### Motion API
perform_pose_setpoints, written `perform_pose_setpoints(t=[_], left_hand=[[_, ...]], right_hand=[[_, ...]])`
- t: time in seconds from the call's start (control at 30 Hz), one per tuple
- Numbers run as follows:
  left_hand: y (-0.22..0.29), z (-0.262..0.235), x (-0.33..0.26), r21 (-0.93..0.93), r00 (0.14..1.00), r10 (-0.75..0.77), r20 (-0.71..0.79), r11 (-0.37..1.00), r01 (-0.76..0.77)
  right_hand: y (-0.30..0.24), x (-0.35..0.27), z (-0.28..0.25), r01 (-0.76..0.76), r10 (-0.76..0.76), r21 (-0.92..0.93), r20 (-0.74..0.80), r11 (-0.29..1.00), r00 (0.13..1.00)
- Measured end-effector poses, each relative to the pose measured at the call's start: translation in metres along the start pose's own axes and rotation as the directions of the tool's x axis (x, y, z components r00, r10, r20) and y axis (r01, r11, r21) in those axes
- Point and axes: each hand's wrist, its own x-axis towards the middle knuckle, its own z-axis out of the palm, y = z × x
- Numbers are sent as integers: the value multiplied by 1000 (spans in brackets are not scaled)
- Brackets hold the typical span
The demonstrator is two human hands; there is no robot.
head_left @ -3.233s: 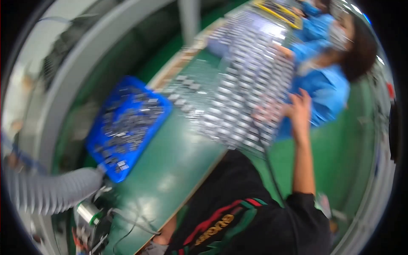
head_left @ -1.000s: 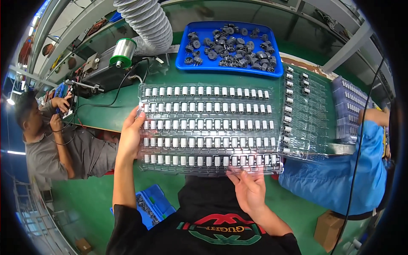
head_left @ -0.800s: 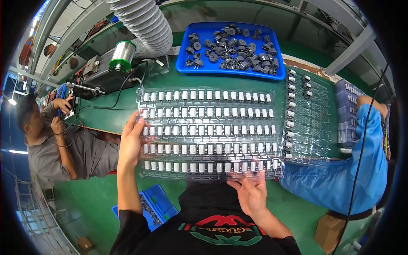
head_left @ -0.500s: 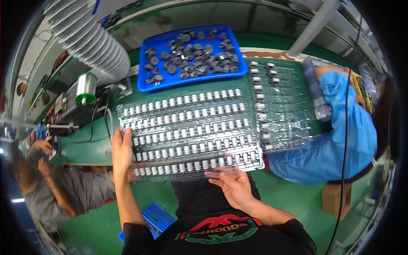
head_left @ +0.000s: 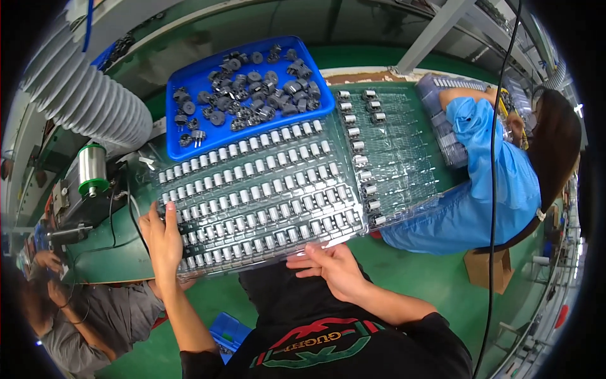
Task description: The person assembles electronic components by hand, then places them into organized plastic trays.
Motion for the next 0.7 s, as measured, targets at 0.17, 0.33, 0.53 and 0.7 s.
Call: perform_pose_setpoints(t=[0.17, 0.33, 0.53, 0.7], left_hand=[[-11, 10, 8, 60, 999, 46, 19, 997, -47], [41, 3, -14, 204, 954, 271, -126, 948, -243], [116, 13, 18, 203, 799, 600, 34, 779, -594], [130, 33, 59, 306, 731, 662, 166, 670, -677]], right_hand=[[-5, 4, -15, -180, 181, -111, 6, 977, 983], [-56, -13, -42, -102, 253, -661, 137, 743, 958], [-141, -49, -66, 242, -314, -774, 58, 585, 947], [-147, -15, -93, 96, -816, -985, -62, 142, 575]])
